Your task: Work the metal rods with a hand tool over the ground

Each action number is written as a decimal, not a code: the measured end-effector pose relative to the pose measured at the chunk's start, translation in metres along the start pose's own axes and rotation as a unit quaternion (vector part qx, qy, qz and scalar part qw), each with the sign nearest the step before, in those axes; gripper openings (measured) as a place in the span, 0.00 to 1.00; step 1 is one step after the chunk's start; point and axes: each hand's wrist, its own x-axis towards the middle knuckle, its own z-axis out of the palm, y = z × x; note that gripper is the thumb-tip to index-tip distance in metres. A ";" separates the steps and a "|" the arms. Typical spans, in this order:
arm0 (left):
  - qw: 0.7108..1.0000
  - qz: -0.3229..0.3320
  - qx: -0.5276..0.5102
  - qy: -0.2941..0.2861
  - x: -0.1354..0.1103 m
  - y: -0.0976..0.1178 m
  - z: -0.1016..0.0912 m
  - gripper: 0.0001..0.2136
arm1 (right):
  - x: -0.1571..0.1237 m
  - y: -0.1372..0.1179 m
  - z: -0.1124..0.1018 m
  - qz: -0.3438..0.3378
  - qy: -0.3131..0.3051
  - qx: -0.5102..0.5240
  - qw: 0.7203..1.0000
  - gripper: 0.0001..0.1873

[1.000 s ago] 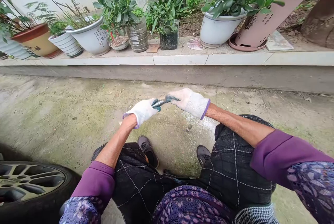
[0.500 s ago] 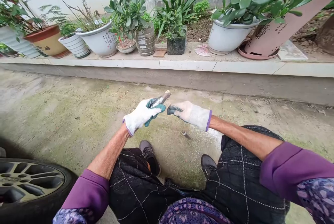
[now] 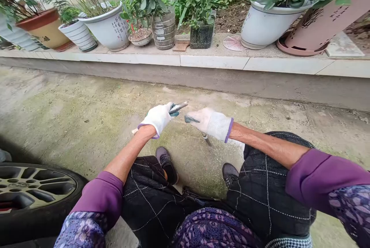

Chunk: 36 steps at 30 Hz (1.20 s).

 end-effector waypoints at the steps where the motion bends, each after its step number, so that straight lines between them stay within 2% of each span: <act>1: 1.000 -0.007 0.009 -0.007 0.004 -0.002 -0.001 0.18 | -0.002 -0.004 -0.004 0.000 -0.008 -0.021 1.000 0.16; 4: 0.999 -0.013 0.023 -0.029 0.009 -0.006 -0.004 0.13 | -0.009 -0.013 -0.020 0.009 -0.021 -0.070 0.997 0.17; 7: 0.998 0.017 0.019 -0.052 0.005 0.002 0.000 0.10 | -0.013 -0.008 -0.036 0.046 0.010 -0.069 0.997 0.17; 11: 0.992 0.086 -0.003 -0.091 -0.010 0.030 0.016 0.10 | -0.007 0.030 -0.045 0.141 0.092 -0.017 0.986 0.17; 14: 0.986 0.131 -0.027 -0.103 -0.021 0.049 0.022 0.12 | 0.001 0.058 -0.037 0.164 0.109 0.012 0.980 0.16; 16: 0.981 0.155 -0.081 -0.081 -0.025 0.053 0.020 0.13 | 0.005 0.064 -0.027 0.166 0.087 0.042 0.981 0.16; 18: 0.972 0.164 -0.169 -0.031 -0.025 0.049 0.013 0.14 | 0.007 0.058 -0.016 0.156 0.049 0.059 0.985 0.15; 20: 0.957 0.142 -0.251 0.031 -0.022 0.039 0.005 0.15 | 0.004 0.043 -0.005 0.135 0.011 0.062 0.989 0.14; 23: 0.953 0.082 -0.281 0.081 -0.013 0.019 -0.005 0.14 | -0.005 0.019 0.003 0.083 -0.024 0.051 0.995 0.14; 26: 0.974 0.046 -0.209 0.077 -0.002 0.003 -0.008 0.13 | -0.013 0.003 0.000 0.041 -0.012 0.032 0.999 0.15; 29: 0.998 0.032 -0.047 0.033 0.005 -0.004 -0.004 0.14 | -0.015 -0.003 -0.009 0.019 -0.004 0.002 1.000 0.16; 33: 0.997 0.037 0.064 -0.022 0.009 0.000 0.009 0.13 | -0.005 0.002 -0.021 0.036 0.005 -0.041 0.998 0.17; 36: 0.988 0.081 0.117 -0.057 0.007 0.007 0.014 0.14 | 0.005 0.015 -0.024 0.063 0.026 -0.035 0.997 0.17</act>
